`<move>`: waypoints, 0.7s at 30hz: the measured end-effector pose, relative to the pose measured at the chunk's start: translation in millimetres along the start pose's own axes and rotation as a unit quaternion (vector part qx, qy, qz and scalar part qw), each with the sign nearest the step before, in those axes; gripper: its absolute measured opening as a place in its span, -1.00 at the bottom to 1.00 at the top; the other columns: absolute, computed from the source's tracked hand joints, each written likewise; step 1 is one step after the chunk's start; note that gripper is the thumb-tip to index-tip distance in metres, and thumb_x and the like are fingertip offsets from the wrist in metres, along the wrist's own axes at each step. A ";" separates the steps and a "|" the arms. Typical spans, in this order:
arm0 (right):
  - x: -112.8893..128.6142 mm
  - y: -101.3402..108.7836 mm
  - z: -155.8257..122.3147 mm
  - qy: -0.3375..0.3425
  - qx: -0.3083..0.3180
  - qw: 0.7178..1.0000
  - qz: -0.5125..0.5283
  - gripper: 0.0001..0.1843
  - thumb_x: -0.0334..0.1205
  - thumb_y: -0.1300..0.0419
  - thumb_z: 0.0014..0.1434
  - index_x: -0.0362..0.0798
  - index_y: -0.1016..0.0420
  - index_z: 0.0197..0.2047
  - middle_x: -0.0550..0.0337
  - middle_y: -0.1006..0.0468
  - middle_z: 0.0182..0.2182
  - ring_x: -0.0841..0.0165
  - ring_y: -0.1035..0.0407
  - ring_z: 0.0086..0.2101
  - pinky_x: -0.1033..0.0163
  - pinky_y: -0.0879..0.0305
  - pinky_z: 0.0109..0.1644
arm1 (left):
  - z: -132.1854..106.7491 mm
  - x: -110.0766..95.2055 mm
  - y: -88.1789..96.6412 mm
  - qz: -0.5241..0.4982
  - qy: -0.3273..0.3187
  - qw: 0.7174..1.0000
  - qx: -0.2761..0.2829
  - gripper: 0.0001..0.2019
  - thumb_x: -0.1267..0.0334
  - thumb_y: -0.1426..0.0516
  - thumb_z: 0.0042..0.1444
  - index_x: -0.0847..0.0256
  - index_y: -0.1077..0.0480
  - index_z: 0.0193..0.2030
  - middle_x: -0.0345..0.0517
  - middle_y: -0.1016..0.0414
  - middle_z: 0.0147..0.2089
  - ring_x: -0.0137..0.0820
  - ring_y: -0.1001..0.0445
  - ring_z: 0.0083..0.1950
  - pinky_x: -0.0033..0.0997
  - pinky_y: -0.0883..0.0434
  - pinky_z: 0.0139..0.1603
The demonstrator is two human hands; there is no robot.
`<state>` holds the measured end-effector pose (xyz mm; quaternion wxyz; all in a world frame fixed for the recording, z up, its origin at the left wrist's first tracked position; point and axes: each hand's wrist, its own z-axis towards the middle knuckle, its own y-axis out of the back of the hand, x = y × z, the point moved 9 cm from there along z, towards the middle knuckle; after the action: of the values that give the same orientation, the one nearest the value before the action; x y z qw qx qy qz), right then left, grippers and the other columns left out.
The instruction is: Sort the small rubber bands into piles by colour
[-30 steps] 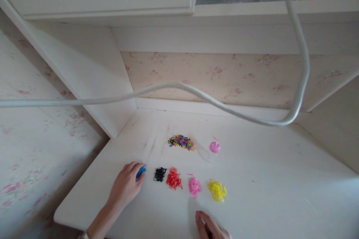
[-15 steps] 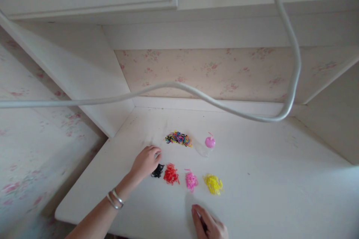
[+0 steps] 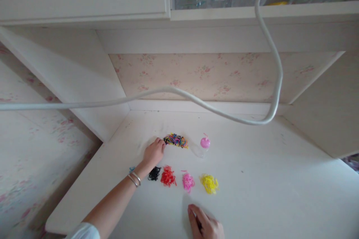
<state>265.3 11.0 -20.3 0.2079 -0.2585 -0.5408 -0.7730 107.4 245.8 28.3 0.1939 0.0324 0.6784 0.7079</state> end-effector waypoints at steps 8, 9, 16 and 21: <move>6.4 6.3 -0.1 0.010 0.013 0.999 0.035 -0.56 -0.02 0.09 0.33 0.03 -0.59 -0.24 0.19 -0.60 -0.55 0.43 -0.46 -0.63 0.45 -0.25 -0.53 | -16.7 8.1 13.7 -0.001 0.005 1.000 -0.025 -0.78 0.27 0.07 0.31 0.17 -0.40 -0.15 -0.11 -0.44 -0.09 -0.41 -0.48 -0.19 -0.48 -0.32 -0.21; 7.1 7.2 0.2 0.009 0.014 0.999 0.036 -0.57 -0.03 0.09 0.33 0.03 -0.59 -0.24 0.19 -0.61 -0.54 0.43 -0.46 -0.63 0.45 -0.25 -0.53 | -19.6 9.5 16.8 -0.002 0.007 1.000 -0.029 -0.78 0.27 0.07 0.31 0.17 -0.40 -0.16 -0.12 -0.45 -0.10 -0.42 -0.49 -0.20 -0.48 -0.33 -0.21; 6.6 6.6 -1.8 0.009 0.031 0.999 0.027 -0.58 -0.06 0.07 0.33 0.00 -0.59 -0.20 0.19 -0.61 -0.52 0.41 -0.48 -0.60 0.43 -0.29 -0.48 | -59.0 14.1 32.6 -0.009 0.023 0.997 -0.068 -0.79 0.25 0.06 0.31 0.15 -0.38 -0.18 -0.13 -0.46 -0.12 -0.41 -0.50 -0.23 -0.48 -0.34 -0.26; 7.0 7.6 -3.9 0.023 0.019 0.999 0.021 -0.58 -0.06 0.08 0.33 0.02 -0.59 -0.21 0.18 -0.62 -0.49 0.41 -0.49 -0.57 0.42 -0.29 -0.47 | -91.9 20.0 33.9 -0.017 0.034 0.996 -0.085 -0.80 0.23 0.05 0.30 0.17 -0.38 -0.19 -0.13 -0.47 -0.16 -0.42 -0.50 -0.25 -0.50 -0.35 -0.26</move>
<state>263.7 4.6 -11.4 0.2415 -0.2475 -0.5450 -0.7638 52.7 164.9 49.9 0.1849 -0.0202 0.6222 0.7605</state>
